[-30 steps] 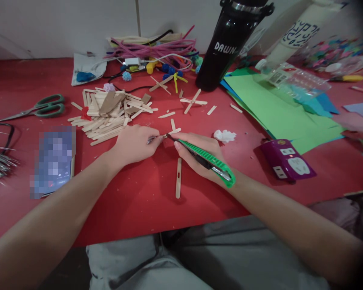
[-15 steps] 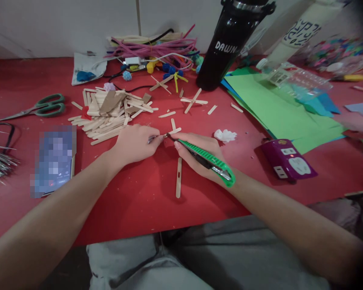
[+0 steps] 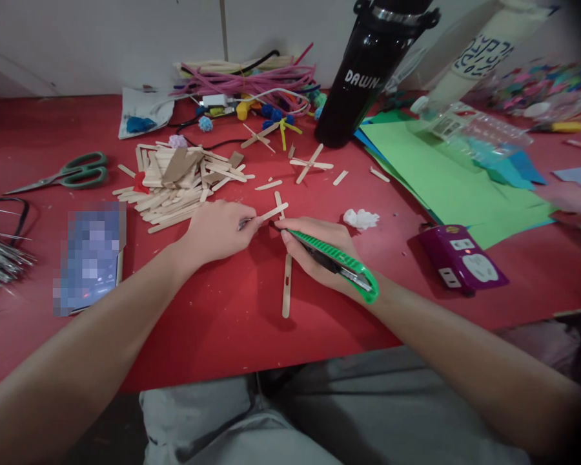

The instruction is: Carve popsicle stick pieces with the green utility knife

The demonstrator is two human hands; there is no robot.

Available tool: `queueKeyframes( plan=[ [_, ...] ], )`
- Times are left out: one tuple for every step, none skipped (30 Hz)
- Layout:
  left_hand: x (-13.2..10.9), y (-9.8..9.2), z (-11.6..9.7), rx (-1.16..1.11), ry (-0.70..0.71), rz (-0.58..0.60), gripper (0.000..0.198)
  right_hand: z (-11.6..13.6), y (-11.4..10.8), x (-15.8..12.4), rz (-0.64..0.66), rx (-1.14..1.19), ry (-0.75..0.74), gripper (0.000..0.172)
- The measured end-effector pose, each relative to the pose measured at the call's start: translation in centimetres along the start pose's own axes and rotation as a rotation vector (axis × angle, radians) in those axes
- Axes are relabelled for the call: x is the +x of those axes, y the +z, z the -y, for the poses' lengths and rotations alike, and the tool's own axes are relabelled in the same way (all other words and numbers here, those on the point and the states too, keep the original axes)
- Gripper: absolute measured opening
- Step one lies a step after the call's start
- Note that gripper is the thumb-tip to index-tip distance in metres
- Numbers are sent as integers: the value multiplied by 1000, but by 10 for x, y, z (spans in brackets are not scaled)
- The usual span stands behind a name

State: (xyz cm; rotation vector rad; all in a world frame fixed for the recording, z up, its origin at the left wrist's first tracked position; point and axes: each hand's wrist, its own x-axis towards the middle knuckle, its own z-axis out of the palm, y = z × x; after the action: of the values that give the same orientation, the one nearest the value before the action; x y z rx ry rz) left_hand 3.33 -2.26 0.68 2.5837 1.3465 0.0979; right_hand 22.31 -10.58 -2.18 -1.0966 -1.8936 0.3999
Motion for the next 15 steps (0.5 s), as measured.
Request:
queueKeyframes(
  plan=[
    [0,0,0,2,3,1,42,0,0,0,-9,3,2,21],
    [0,-1,0,3,3,-1,43,0,0,0,-20,6,1,21],
    [-1,-1,0,5,2,-3,44,1,-1,1,-31,10,-3,21],
    [-1,-1,0,6,0,-4,44,2,-1,2,-36,12,-7,22],
    [-1,-1,0,6,-2,-3,44,3,-1,2,-34,14,-9,22],
    [-2,-1,0,7,-3,-3,44,3,-1,3,-30,14,-10,22],
    [-2,-1,0,10,-2,-3,44,4,-1,4,-21,14,-6,22],
    [-2,-1,0,12,-1,-4,44,4,-1,4,-14,14,-2,22],
    [-2,-1,0,12,1,-6,43,4,-1,4,-10,15,1,23],
    [-2,-1,1,12,3,-8,43,4,-1,5,-9,17,0,23],
    [-2,-1,1,11,4,-8,43,4,-1,5,-9,18,-3,23],
    [-2,-1,1,9,5,-6,43,4,-1,5,-7,20,-7,23],
    [-2,-1,1,7,4,-2,43,4,-1,5,-4,23,-11,24],
    [-2,-1,1,7,3,0,43,4,-1,5,-2,24,-12,24],
    [-2,-1,0,7,4,3,43,4,-2,5,3,25,-10,24]
  ],
)
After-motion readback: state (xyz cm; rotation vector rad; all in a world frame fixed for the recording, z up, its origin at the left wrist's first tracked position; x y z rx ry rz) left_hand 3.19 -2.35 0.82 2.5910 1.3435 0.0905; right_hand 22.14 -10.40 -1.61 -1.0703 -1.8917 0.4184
